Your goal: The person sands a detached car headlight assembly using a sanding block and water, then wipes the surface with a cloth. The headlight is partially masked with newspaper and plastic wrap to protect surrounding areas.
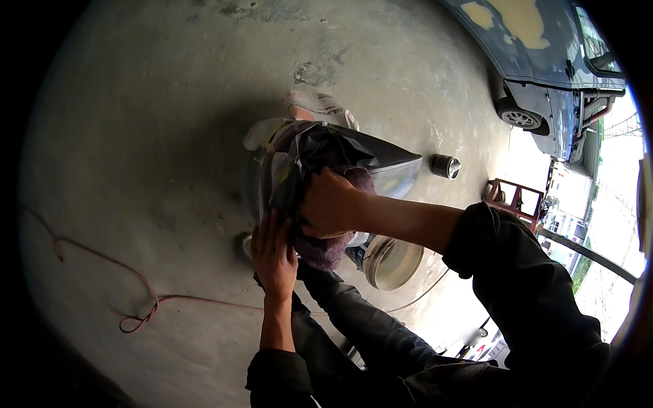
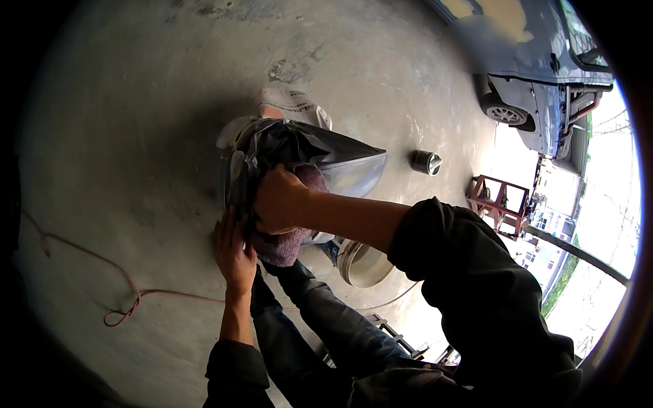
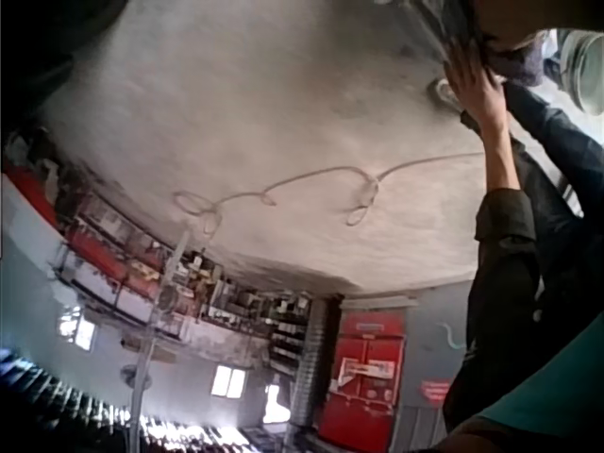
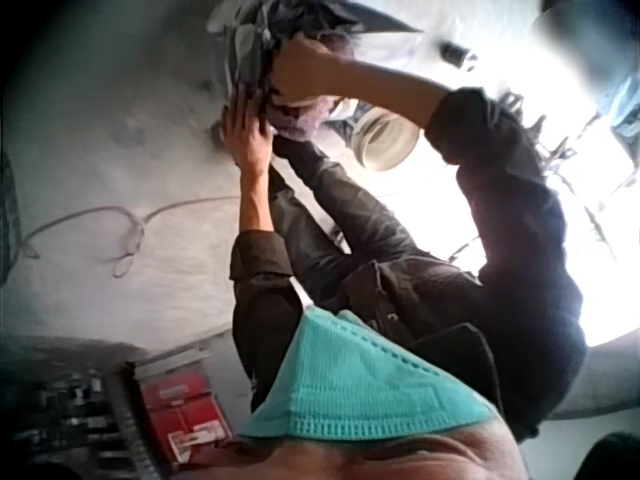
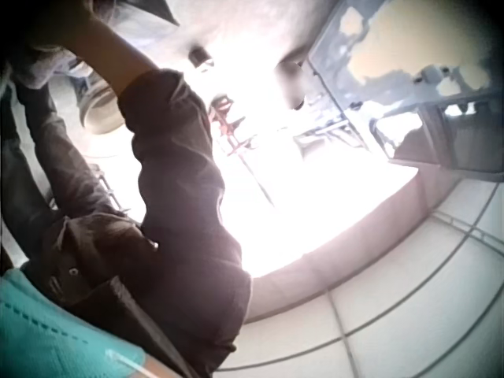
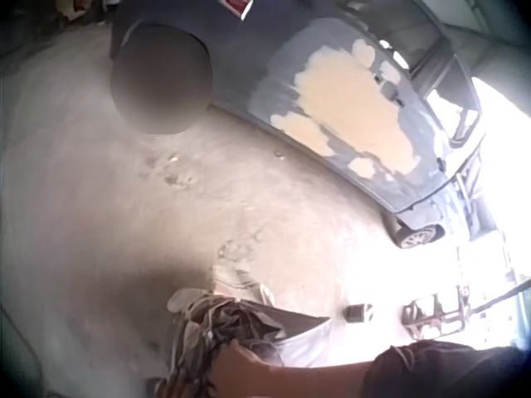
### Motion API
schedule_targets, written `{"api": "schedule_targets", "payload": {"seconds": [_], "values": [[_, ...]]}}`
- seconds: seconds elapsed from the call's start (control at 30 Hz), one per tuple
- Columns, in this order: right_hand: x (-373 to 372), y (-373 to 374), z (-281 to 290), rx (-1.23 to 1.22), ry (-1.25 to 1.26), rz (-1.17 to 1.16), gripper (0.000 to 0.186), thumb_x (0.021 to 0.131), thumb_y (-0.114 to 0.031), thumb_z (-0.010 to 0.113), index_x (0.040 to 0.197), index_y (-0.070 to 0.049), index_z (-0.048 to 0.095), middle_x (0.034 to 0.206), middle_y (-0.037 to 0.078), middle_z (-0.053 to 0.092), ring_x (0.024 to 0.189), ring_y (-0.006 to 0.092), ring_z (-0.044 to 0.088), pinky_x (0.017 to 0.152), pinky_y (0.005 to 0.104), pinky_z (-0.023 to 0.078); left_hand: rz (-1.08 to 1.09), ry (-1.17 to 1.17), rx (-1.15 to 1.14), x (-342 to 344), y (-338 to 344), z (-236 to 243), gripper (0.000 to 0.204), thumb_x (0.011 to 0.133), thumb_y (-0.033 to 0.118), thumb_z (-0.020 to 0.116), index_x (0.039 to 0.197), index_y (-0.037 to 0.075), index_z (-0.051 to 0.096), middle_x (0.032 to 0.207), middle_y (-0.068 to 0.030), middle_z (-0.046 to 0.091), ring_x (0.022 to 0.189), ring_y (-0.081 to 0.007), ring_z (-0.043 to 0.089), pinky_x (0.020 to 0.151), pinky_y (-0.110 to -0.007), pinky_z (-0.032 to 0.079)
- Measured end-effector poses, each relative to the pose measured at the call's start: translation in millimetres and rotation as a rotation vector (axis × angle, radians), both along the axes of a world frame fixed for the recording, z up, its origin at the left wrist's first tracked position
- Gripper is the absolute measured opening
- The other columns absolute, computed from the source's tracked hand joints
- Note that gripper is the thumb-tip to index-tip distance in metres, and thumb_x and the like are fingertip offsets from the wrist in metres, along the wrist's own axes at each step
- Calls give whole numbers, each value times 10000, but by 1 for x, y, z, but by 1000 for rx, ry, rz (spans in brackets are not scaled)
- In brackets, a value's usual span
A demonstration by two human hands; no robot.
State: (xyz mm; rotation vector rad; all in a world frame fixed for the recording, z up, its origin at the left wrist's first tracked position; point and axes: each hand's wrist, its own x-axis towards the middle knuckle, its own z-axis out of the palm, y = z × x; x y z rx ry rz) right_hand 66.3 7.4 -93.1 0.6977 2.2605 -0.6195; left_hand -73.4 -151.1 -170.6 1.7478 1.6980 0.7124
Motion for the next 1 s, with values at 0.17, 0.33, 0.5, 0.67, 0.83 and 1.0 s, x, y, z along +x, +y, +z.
{"api": "schedule_targets", "payload": {"seconds": [0.17, 0.33, 0.5, 0.67, 0.83, 1.0], "values": [[8, -11, -4, -41, 105, 62, 378, 809, -421, 616, 822, -63, 736, 827, 136, 699, 840, 324, 684, 734, 417, 535, -5, -1, 14, 0, -4, -5, 467, 809, 11, 640, 1269, 91, 623, 1459, -148, 538, 1369, -345, 484, 1116, -545, 394], [20, -26, 4, 9, 376, 173, 387, 751, -411, 711, 987, -105, 691, 974, 77, 655, 971, 289, 646, 784, 419, 527, -45, 8, 31, -4, -6, -7, 547, 776, -14, 644, 1314, 69, 592, 1473, -168, 519, 1373, -357, 479, 1131, -542, 379], [37, -21, 15, 160, 487, 36, 367, 683, -376, 756, 935, -126, 665, 997, 51, 623, 1009, 256, 602, 868, 404, 493, -62, 45, -26, -8, -5, 0, 587, 756, -14, 645, 1333, 71, 581, 1478, -174, 512, 1372, -366, 475, 1132, -539, 372], [71, -37, 12, 519, 870, -174, 195, 697, -201, 688, 858, -108, 630, 1147, 89, 632, 1180, 272, 573, 1060, 482, 432, -52, 35, 35, -6, -3, -6, 561, 794, 25, 649, 1347, 87, 574, 1467, -184, 519, 1357, -371, 490, 1130, -542, 367], [145, -67, 10, 520, 817, -291, 209, 792, -208, 675, 990, -172, 616, 1430, 94, 501, 1413, 312, 407, 1210, 531, 257, -126, 126, 32, 7, 0, 1, 391, 987, 171, 565, 1364, 66, 555, 1463, -205, 511, 1351, -391, 490, 1129, -557, 363], [208, -91, -9, 634, 749, -744, 676, 677, -239, 777, 1311, -188, 550, 1447, 184, 463, 1431, 393, 388, 1199, 569, 268, -251, 296, 49, -2, -3, 3, 450, 1006, 157, 544, 1432, 23, 487, 1490, -213, 479, 1371, -405, 460, 1142, -547, 350]]}}
